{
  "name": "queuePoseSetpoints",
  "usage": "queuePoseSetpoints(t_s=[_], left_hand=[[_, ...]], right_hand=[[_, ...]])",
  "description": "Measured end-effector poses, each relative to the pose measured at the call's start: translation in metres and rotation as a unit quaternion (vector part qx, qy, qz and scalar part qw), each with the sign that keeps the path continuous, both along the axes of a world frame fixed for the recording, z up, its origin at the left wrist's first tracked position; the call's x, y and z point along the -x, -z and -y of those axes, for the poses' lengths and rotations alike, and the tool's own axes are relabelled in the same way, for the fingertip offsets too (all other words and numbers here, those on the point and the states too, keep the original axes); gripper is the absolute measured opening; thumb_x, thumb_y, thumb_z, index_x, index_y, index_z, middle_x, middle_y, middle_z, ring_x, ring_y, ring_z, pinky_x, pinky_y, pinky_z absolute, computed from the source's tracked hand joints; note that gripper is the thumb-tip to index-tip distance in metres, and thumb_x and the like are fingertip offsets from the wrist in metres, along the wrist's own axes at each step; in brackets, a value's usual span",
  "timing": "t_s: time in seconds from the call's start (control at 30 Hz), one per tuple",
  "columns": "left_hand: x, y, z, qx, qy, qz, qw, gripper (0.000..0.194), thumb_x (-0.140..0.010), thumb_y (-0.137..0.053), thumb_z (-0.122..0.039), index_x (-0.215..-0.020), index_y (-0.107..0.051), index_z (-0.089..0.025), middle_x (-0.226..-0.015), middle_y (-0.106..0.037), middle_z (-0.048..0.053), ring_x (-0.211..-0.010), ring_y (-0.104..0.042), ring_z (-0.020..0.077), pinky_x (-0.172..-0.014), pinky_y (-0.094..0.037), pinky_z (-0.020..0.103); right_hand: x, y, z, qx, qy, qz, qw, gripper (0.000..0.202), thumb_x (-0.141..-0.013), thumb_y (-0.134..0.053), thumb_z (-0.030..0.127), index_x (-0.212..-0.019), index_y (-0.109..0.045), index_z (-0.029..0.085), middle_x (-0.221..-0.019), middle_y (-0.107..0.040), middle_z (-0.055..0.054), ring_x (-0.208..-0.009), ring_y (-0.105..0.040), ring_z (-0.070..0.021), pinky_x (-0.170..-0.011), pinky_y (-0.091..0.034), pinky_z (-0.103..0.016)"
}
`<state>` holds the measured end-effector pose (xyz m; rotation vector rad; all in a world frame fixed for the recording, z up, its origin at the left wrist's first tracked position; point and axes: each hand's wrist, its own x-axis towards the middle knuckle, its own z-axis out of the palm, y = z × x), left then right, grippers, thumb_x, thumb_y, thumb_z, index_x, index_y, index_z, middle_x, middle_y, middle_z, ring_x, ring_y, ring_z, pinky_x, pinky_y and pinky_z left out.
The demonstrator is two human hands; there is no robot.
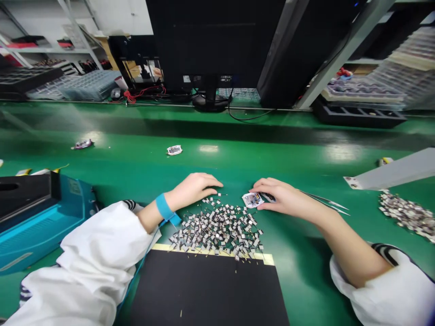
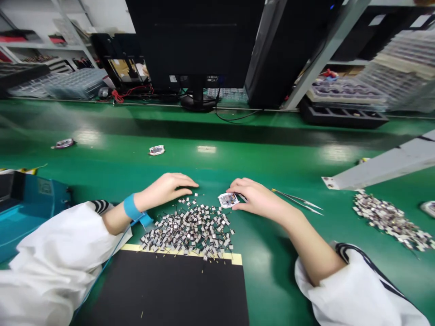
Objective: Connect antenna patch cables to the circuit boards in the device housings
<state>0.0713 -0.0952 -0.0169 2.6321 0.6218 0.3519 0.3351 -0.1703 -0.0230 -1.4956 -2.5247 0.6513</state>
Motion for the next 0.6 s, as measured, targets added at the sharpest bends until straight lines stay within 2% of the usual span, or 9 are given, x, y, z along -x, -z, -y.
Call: queuePoseSetpoints(t_s=[0.07,0.17,0.3,0.43,0.6], left_hand=[[-0.01,0.006,0.004,-0.009,0.022,-0.035,0.999,0.018,-0.079,-0.054,-0.023,-0.093,-0.063,-0.017,-0.093,-0.066,0.003,-0.086,-0.06,0.0161,-0.079,-0.044,0.025],[-0.016,0.013,0.002,-0.009,0.022,-0.043,0.999,0.015,-0.08,-0.051,-0.019,-0.087,-0.065,-0.017,-0.087,-0.067,0.002,-0.082,-0.06,0.0156,-0.075,-0.045,0.024],[-0.014,0.017,0.0,-0.034,-0.007,-0.018,0.999,0.02,-0.079,-0.05,-0.015,-0.096,-0.062,-0.016,-0.086,-0.065,0.003,-0.078,-0.059,0.0155,-0.07,-0.045,0.024],[-0.002,0.02,-0.002,-0.057,-0.09,0.061,0.992,0.019,-0.078,-0.051,-0.015,-0.091,-0.063,-0.015,-0.082,-0.063,0.004,-0.074,-0.057,0.0139,-0.067,-0.045,0.023],[0.016,0.024,-0.002,-0.024,-0.155,0.207,0.966,0.014,-0.078,-0.052,-0.017,-0.086,-0.063,-0.016,-0.081,-0.062,0.003,-0.073,-0.056,0.0103,-0.066,-0.045,0.02]], right_hand=[[0.001,-0.002,0.0,-0.005,0.007,-0.009,1.0,0.034,-0.074,-0.058,0.04,-0.1,-0.057,0.018,-0.1,-0.054,-0.007,-0.094,-0.049,-0.0205,-0.082,-0.041,-0.035],[0.0,-0.006,0.002,-0.022,0.029,-0.032,0.999,0.033,-0.073,-0.058,0.04,-0.098,-0.056,0.019,-0.102,-0.054,-0.006,-0.095,-0.049,-0.0191,-0.083,-0.041,-0.033],[0.005,-0.013,-0.004,-0.035,0.048,-0.045,0.997,0.034,-0.072,-0.059,0.039,-0.099,-0.055,0.02,-0.101,-0.055,-0.006,-0.094,-0.051,-0.0189,-0.082,-0.042,-0.033],[0.029,-0.013,-0.022,-0.039,0.056,-0.037,0.997,0.032,-0.07,-0.062,0.035,-0.097,-0.056,0.019,-0.097,-0.057,-0.005,-0.092,-0.052,-0.019,-0.081,-0.042,-0.032],[0.069,0.007,-0.042,-0.05,0.063,-0.048,0.996,0.033,-0.066,-0.065,0.034,-0.093,-0.057,0.016,-0.092,-0.058,-0.005,-0.087,-0.053,-0.0192,-0.077,-0.043,-0.033]])
